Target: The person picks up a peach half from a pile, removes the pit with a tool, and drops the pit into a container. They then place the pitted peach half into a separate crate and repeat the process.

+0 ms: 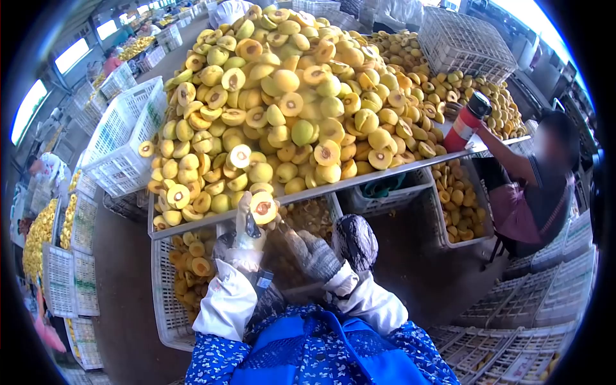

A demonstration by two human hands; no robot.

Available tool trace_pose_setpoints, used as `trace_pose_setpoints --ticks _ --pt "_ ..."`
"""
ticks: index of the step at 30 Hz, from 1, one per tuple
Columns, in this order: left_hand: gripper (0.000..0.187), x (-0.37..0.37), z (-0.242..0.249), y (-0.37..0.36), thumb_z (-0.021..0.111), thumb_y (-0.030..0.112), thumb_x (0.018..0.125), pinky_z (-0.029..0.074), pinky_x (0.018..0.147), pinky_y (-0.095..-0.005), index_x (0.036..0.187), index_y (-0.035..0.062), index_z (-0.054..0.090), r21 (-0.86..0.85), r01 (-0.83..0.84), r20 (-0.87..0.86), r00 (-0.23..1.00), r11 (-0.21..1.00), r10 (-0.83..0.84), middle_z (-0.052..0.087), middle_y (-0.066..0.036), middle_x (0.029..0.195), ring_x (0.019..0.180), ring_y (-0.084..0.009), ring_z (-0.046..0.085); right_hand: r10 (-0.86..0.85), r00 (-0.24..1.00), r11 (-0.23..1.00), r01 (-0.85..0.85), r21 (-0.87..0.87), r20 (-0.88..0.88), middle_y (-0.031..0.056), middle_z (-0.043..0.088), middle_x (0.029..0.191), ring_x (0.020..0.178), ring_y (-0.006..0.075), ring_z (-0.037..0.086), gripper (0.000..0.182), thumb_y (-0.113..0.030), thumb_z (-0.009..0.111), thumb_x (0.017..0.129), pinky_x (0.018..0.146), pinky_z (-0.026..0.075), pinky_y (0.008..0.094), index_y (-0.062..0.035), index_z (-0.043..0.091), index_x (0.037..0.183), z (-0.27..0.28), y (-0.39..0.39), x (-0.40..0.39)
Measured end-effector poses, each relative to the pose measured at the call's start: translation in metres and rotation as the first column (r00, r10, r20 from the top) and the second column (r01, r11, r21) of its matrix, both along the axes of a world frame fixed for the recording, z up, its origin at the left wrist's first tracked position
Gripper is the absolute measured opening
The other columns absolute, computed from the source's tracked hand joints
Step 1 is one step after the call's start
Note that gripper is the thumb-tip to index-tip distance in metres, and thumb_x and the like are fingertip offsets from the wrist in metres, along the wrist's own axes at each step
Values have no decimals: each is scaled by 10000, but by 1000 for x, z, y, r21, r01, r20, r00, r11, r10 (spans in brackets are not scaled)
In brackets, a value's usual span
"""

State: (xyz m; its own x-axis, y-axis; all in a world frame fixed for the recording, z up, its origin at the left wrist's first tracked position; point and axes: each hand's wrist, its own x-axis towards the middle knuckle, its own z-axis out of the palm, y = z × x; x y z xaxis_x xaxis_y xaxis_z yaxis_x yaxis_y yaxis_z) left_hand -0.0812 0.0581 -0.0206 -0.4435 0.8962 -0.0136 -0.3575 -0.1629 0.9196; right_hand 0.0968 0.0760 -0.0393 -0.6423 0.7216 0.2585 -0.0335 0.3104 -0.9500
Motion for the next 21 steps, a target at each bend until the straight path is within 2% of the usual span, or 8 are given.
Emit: trace_pose_setpoints --ticks 3,8,9,12,14,16,19,21 --pt "427 12 -5 -8 403 417 940 489 554 -227 1001 15 535 106 -34 -501 861 994 83 622 -99 808 657 -163 610 -80 994 990 70 126 80 185 579 815 738 374 581 163 -153 477 914 588 439 427 -50 581 986 7 1 -8" --pt "372 36 14 -22 470 265 919 528 708 -291 1123 -43 504 12 -82 -144 986 997 83 613 -129 893 766 -221 626 -161 960 902 49 429 228 207 554 921 764 395 558 235 -105 421 896 629 457 459 -22 509 1098 -18 -3 -16" --pt "406 36 1 -22 520 260 887 529 738 -311 1130 -65 501 104 -79 177 982 991 59 612 -152 920 791 -250 625 -176 963 858 48 511 204 208 551 929 775 396 554 249 -95 416 892 638 460 455 -16 502 1112 -34 -5 -20" --pt "412 37 -17 -25 535 286 878 526 732 -309 1111 -53 513 92 -129 99 988 987 119 611 -154 916 793 -249 621 -201 979 775 134 618 40 207 548 921 803 396 549 294 -78 418 876 668 461 447 -6 484 1154 -52 -8 -29" --pt "382 40 -19 -25 534 295 883 519 702 -299 1087 -27 527 45 -163 -27 986 986 165 608 -132 902 772 -222 613 -137 990 924 135 357 -20 205 547 912 812 392 548 316 -76 421 872 688 459 441 -1 473 1175 -54 -12 -31" --pt "307 54 -8 -26 506 239 908 511 691 -288 1104 3 509 8 -222 -242 946 975 217 606 -98 930 789 -183 605 -11 997 969 -7 -248 -71 204 546 909 812 386 547 327 -78 419 874 707 458 435 5 464 1188 -47 -13 -34" --pt "331 46 -26 -22 454 325 918 504 673 -313 1069 35 503 -6 -234 77 969 972 233 578 -103 876 758 -206 580 -152 983 818 67 571 103 214 543 910 786 385 559 308 -109 400 902 669 460 451 -19 471 1188 -47 -6 -22" --pt "346 51 -26 -22 442 344 924 502 664 -315 1070 35 496 -3 -273 168 948 962 270 572 -104 867 746 -211 576 -139 937 890 -25 456 321 222 541 911 758 390 566 315 -130 387 911 636 458 464 -43 472 1201 -23 -5 -14"
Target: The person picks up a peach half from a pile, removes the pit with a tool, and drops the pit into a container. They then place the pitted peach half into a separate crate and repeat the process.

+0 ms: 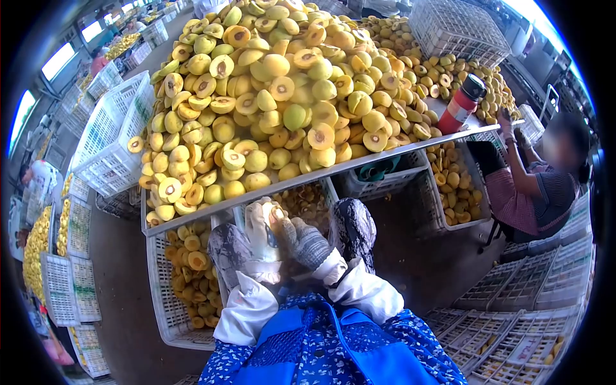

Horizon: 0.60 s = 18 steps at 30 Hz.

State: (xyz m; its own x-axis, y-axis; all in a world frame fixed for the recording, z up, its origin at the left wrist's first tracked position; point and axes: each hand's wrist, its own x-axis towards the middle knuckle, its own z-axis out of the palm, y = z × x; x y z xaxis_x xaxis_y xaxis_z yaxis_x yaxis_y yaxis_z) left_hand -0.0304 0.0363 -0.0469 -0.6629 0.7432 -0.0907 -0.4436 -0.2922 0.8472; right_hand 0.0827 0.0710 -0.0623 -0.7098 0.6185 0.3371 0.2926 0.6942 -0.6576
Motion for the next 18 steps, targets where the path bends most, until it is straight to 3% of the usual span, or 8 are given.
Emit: trace_pose_setpoints --ticks 1,2,5,8,11,15,17,18 --pt "354 1 -2 1 439 352 927 502 660 -314 1070 33 493 -7 -1 -20 1000 1000 1 572 -102 866 740 -211 576 -7 995 998 14 -68 101 225 540 911 743 393 570 318 -141 381 915 619 457 471 -54 473 1207 8 0 2" --pt "361 2 -3 3 437 359 930 502 656 -313 1070 31 489 -12 -1 -42 999 1000 0 571 -100 865 733 -211 575 -16 999 998 18 -53 44 230 538 921 716 407 573 333 -171 376 914 590 452 491 -80 468 1221 2 0 1" --pt "390 7 4 4 437 393 934 500 644 -311 1070 30 483 -8 22 166 986 1000 -21 572 -98 865 721 -209 577 -31 999 997 31 -75 8 230 540 926 734 409 575 333 -184 376 915 603 458 488 -72 470 1214 1 -6 3" --pt "336 8 6 6 472 343 940 510 576 -296 1011 21 537 -40 -26 172 985 999 32 597 -109 840 646 -208 596 -4 994 988 20 -154 105 238 542 923 746 419 573 328 -181 373 913 614 460 488 -62 475 1201 10 -7 5" --pt "336 8 -1 8 470 344 940 510 564 -296 999 18 531 -37 -89 99 991 995 92 596 -112 833 620 -213 594 -21 1000 985 21 -169 3 247 545 936 774 425 570 328 -177 365 914 656 460 485 -47 473 1195 -2 -8 1" --pt "366 10 -6 2 485 378 923 487 655 -296 1038 31 513 0 -47 74 996 999 47 579 -92 858 729 -202 578 -14 965 997 -6 -78 -261 243 550 960 796 425 565 327 -194 359 921 707 452 481 -23 472 1177 -34 -8 -9" --pt "358 13 -6 1 485 372 923 486 667 -295 1026 31 521 10 -62 49 997 998 61 583 -93 857 733 -205 578 31 968 998 -44 -47 -248 242 553 966 796 425 563 328 -190 364 916 723 451 474 -18 474 1173 -40 -6 -10" --pt "365 16 -4 1 484 381 921 485 670 -294 1021 31 522 5 -72 89 993 997 71 587 -95 853 733 -206 578 28 975 992 -55 -113 -222 244 553 959 785 427 562 332 -180 370 907 709 453 474 -23 468 1183 -39 -7 -9"
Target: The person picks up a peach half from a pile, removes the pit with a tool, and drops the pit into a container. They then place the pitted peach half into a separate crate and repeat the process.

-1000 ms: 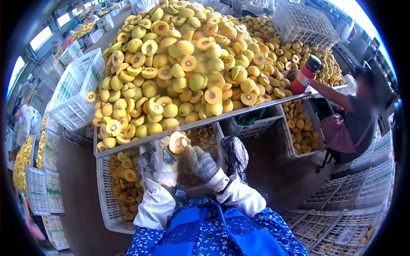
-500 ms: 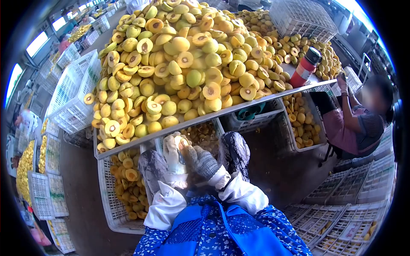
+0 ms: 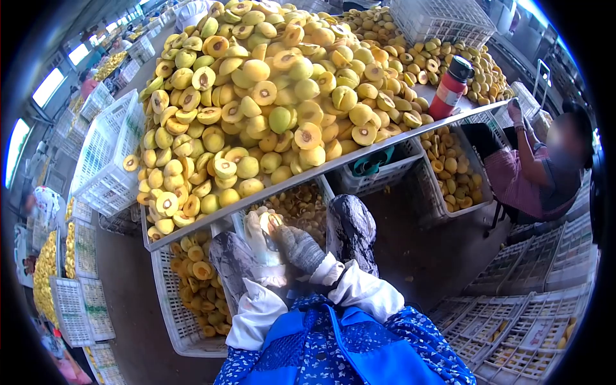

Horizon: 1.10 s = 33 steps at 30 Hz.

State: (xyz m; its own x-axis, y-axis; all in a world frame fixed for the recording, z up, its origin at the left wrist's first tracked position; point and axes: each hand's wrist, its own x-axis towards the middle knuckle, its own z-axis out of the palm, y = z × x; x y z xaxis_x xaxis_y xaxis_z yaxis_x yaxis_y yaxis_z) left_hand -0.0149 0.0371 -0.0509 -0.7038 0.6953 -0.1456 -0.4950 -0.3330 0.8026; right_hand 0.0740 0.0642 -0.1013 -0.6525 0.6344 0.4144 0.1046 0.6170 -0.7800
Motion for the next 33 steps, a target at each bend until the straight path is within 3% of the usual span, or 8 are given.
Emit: trace_pose_setpoints --ticks 5,8,12,17,23,27,30,33 --pt "406 11 24 -2 482 422 907 493 648 -305 980 25 528 -83 -36 33 999 996 39 605 -114 835 736 -211 580 30 991 987 -9 -160 131 255 549 924 738 436 560 399 -142 395 871 638 458 480 -59 421 1260 22 -8 12" --pt "412 8 17 1 478 425 904 497 580 -323 942 19 539 -127 -2 131 991 992 19 607 -141 796 667 -225 580 8 998 992 -15 123 64 254 545 915 729 441 561 426 -143 392 876 611 458 487 -82 389 1297 20 -9 21" --pt "415 7 -3 6 449 397 931 492 575 -293 904 -1 563 -129 -69 91 993 989 81 615 -147 755 626 -210 576 25 995 999 -22 -37 98 263 549 927 755 451 559 399 -157 382 892 645 465 482 -104 410 1287 23 -10 24" --pt "451 16 12 6 452 394 937 489 520 -271 839 -25 586 -144 -107 62 991 984 117 618 -146 696 549 -194 570 13 1000 919 -7 -394 11 198 605 884 707 282 592 331 -308 415 947 672 476 395 -47 574 1075 42 -10 25" --pt "475 3 12 6 459 367 941 490 513 -252 785 -50 624 -280 147 -1 988 949 -154 635 -151 653 519 -187 599 265 925 760 -375 -531 -274 156 597 941 780 276 603 418 -173 543 833 667 485 372 58 481 1176 34 -2 40" --pt "490 1 17 3 473 361 937 491 517 -253 743 -57 640 -434 320 -243 859 842 -452 642 -140 667 554 -179 620 383 883 390 -422 -818 -272 24 616 788 626 100 528 434 -422 477 910 533 416 256 -56 599 1109 27 17 54" --pt "472 6 23 -2 468 365 936 497 516 -260 771 -44 637 -292 338 -221 886 895 -407 646 -138 684 553 -187 619 320 868 175 -448 -876 -380 34 581 654 483 91 491 440 -478 474 911 404 366 261 -63 616 947 6 13 51" --pt "509 8 30 -1 423 418 928 506 509 -285 785 -27 624 -124 386 3 921 914 -389 640 -154 680 552 -223 620 282 655 -418 -574 -704 -701 37 519 584 425 103 460 400 -433 435 940 365 342 258 -66 571 861 46 15 58"
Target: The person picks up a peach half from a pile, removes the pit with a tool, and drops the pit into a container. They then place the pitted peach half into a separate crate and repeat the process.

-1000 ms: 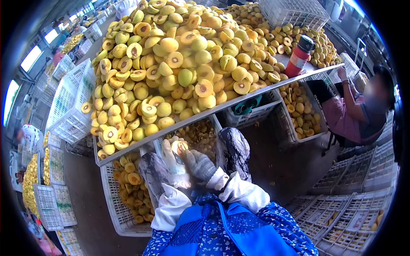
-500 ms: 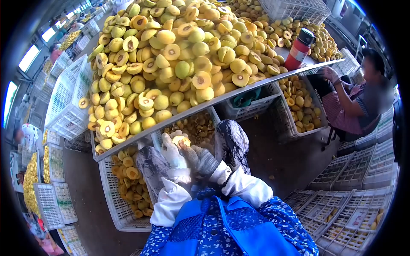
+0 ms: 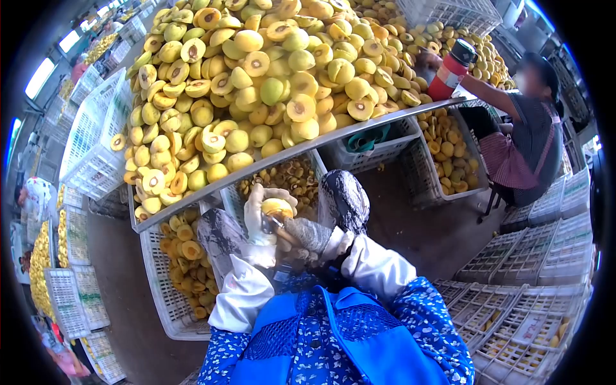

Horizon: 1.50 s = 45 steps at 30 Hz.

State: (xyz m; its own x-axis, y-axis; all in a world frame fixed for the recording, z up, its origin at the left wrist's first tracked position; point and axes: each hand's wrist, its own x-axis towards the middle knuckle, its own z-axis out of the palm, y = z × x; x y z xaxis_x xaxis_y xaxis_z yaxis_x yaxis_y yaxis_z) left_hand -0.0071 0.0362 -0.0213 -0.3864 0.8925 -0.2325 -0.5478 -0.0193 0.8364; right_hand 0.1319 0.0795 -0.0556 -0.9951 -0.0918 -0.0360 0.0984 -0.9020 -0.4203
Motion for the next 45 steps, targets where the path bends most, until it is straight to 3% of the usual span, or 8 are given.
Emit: trace_pose_setpoints --ticks 7,12,20,26,29,34,38,45 --pt "374 -65 -14 -31 458 324 929 492 505 -262 916 -17 610 -54 -452 -76 891 891 447 632 -109 695 591 -210 606 -320 928 943 331 -28 190 -7 471 551 362 103 395 430 -564 411 889 341 330 245 -158 548 936 -41 -35 -40" --pt "330 -165 2 -65 659 218 778 481 764 -381 1058 58 586 211 -578 -951 -307 789 29 631 -154 962 888 -298 607 -321 778 946 290 146 540 1 460 500 372 119 418 561 -671 402 836 343 345 290 -133 551 789 -80 -33 -36" --pt "572 -170 27 98 559 506 790 399 883 -450 1143 60 505 -452 -589 -789 -87 670 -609 615 -191 1038 1050 -353 527 -398 736 915 275 295 548 -9 437 493 362 129 391 487 -609 420 868 326 297 275 -160 514 704 -62 -18 -43" --pt "584 -162 -6 96 638 354 722 384 876 -462 1178 39 453 -166 -527 -801 -421 833 -426 593 -201 1027 944 -340 565 -436 674 883 190 430 597 -14 435 486 340 132 385 510 -655 439 831 294 284 274 -167 516 706 -52 -13 -43" --pt "531 -160 0 79 663 248 742 422 837 -420 1193 63 453 -51 -375 -941 -293 926 -171 619 -123 979 898 -268 578 -519 729 834 316 453 446 -32 499 567 415 104 450 348 -471 483 899 354 344 221 -143 555 806 -37 -12 -39" --pt "322 -137 9 32 620 211 772 537 580 -338 1014 5 570 100 -152 -141 976 983 165 638 -109 863 664 -237 630 -713 688 684 640 350 133 -35 606 928 800 50 570 192 -105 482 940 645 457 151 -60 565 1107 -61 -14 -44" --pt "388 -87 16 1 501 342 861 525 540 -350 1025 -7 549 55 -206 227 955 977 189 639 -179 899 645 -287 625 -646 658 -182 360 915 -387 129 601 825 705 296 608 184 -129 448 927 534 462 375 -63 569 1048 -12 -14 -38" --pt "429 -52 -20 -9 441 376 933 529 538 -313 1120 -6 496 127 -255 248 944 959 218 613 -183 923 697 -269 621 -671 691 -243 136 960 -268 236 584 813 721 424 579 290 -313 432 924 593 434 510 -80 560 1040 13 -17 -45"
